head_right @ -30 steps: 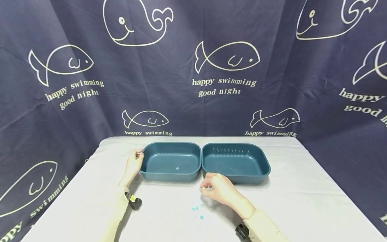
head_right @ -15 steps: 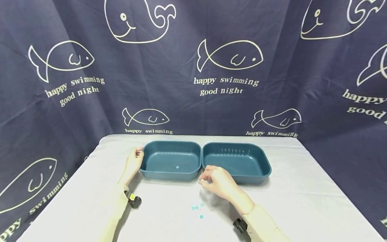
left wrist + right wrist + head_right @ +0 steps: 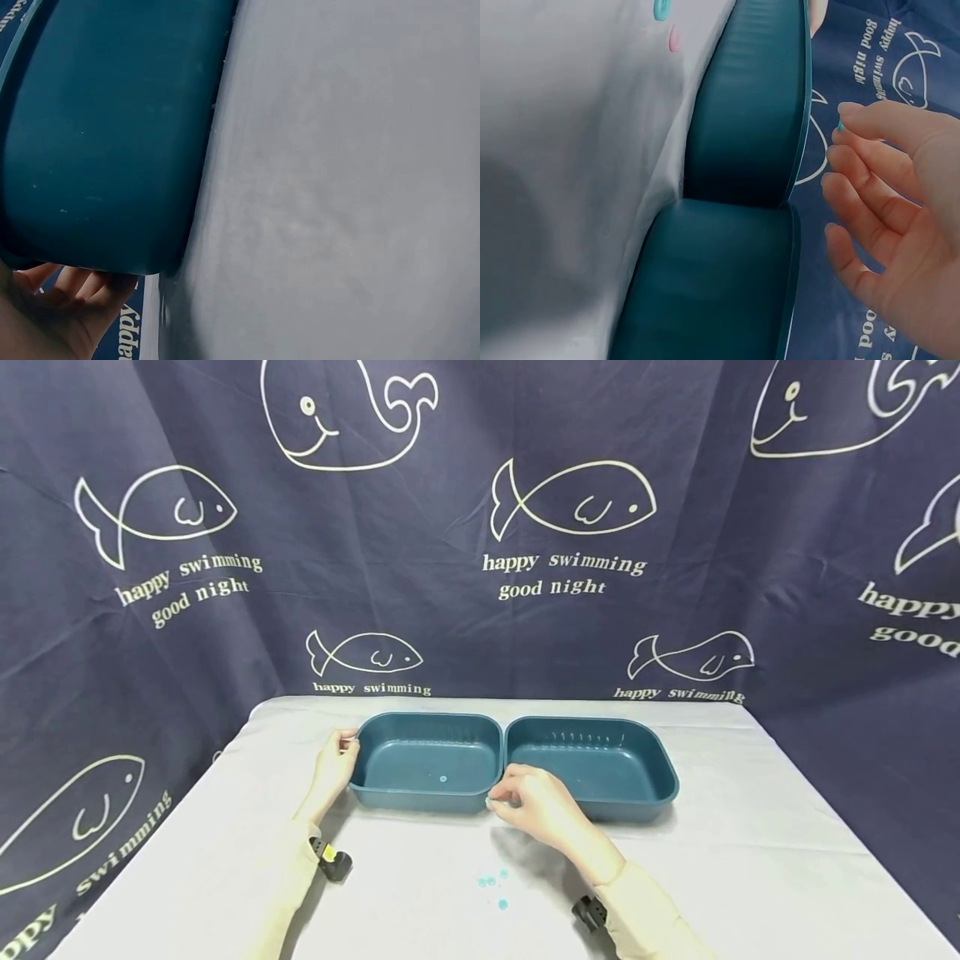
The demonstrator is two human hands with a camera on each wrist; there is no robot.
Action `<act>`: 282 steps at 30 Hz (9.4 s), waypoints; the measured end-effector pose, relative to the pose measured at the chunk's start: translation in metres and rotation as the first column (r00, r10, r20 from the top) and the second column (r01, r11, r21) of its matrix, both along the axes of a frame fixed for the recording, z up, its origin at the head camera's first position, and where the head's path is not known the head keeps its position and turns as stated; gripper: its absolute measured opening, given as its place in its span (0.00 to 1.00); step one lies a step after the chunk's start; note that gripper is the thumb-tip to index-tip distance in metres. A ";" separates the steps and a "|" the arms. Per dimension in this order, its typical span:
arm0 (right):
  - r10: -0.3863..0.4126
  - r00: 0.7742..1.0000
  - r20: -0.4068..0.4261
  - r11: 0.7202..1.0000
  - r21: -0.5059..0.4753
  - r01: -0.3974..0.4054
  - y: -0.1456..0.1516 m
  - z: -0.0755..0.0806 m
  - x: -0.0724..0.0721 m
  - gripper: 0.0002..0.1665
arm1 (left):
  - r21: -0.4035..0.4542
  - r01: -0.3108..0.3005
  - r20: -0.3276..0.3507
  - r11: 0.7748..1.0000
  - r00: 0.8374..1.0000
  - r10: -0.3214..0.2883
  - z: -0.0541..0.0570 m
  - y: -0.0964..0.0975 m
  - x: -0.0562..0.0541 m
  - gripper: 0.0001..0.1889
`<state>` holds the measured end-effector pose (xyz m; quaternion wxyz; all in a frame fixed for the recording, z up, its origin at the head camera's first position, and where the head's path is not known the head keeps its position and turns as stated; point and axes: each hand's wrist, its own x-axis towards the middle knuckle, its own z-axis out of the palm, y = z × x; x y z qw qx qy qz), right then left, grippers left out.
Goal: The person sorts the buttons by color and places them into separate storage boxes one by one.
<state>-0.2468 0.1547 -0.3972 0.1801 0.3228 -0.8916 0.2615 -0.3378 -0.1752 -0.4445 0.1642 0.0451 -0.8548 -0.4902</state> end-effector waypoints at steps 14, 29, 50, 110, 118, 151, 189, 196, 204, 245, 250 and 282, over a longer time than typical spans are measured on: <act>-0.002 1.000 0.006 1.000 -0.007 0.002 -0.010 0.010 -0.007 0.05 | 0.013 -0.015 -0.003 1.000 1.000 0.015 0.000 0.000 0.002 0.16; -0.048 0.999 0.024 0.999 -0.014 0.049 -0.017 0.011 -0.018 0.05 | 0.033 -0.015 -0.017 0.999 1.000 0.015 -0.002 0.002 0.002 0.16; -0.065 0.997 0.028 0.998 -0.020 0.066 -0.033 0.010 -0.034 0.05 | 0.033 -0.015 -0.032 0.999 0.999 0.016 -0.003 0.001 0.002 0.16; -0.096 0.992 0.088 0.994 0.059 0.091 -0.064 -0.008 -0.072 0.04 | 0.027 -0.034 -0.032 0.999 0.999 0.035 -0.002 0.000 0.002 0.14; -0.115 0.987 0.109 0.992 0.054 0.110 -0.068 -0.009 -0.077 0.04 | 0.029 -0.034 -0.049 0.999 0.998 0.035 -0.002 0.001 0.002 0.14; -0.138 0.982 0.132 0.986 0.109 0.124 -0.070 -0.013 -0.083 0.06 | 0.042 -0.028 -0.051 0.999 0.998 0.030 -0.004 0.001 0.001 0.14; -0.048 0.991 0.129 0.999 0.014 0.047 -0.049 -0.004 -0.063 0.05 | 0.032 -0.045 -0.041 0.998 0.998 0.047 -0.003 0.001 0.002 0.14; -0.053 0.991 0.120 0.998 -0.011 0.055 -0.043 -0.004 -0.056 0.04 | 0.033 -0.047 -0.031 0.998 0.998 0.048 -0.003 0.002 0.002 0.14; -0.064 0.991 0.115 0.997 -0.046 0.070 -0.038 -0.005 -0.051 0.04 | 0.035 -0.038 -0.025 0.999 0.999 0.039 -0.003 0.001 0.002 0.15; 0.000 1.000 -0.014 0.998 -0.056 -0.001 -0.013 -0.005 -0.015 0.03 | 0.021 -0.020 -0.008 1.000 1.000 0.020 0.000 0.001 0.002 0.16; 0.011 1.000 -0.029 0.998 -0.065 -0.013 -0.010 -0.008 -0.011 0.03 | 0.014 -0.015 -0.006 1.000 1.000 0.015 -0.001 0.000 0.003 0.16; 0.033 0.998 0.056 0.998 -0.055 -0.030 0.003 -0.017 0.010 0.02 | 0.033 -0.024 0.004 0.999 1.000 0.024 0.000 0.001 0.002 0.15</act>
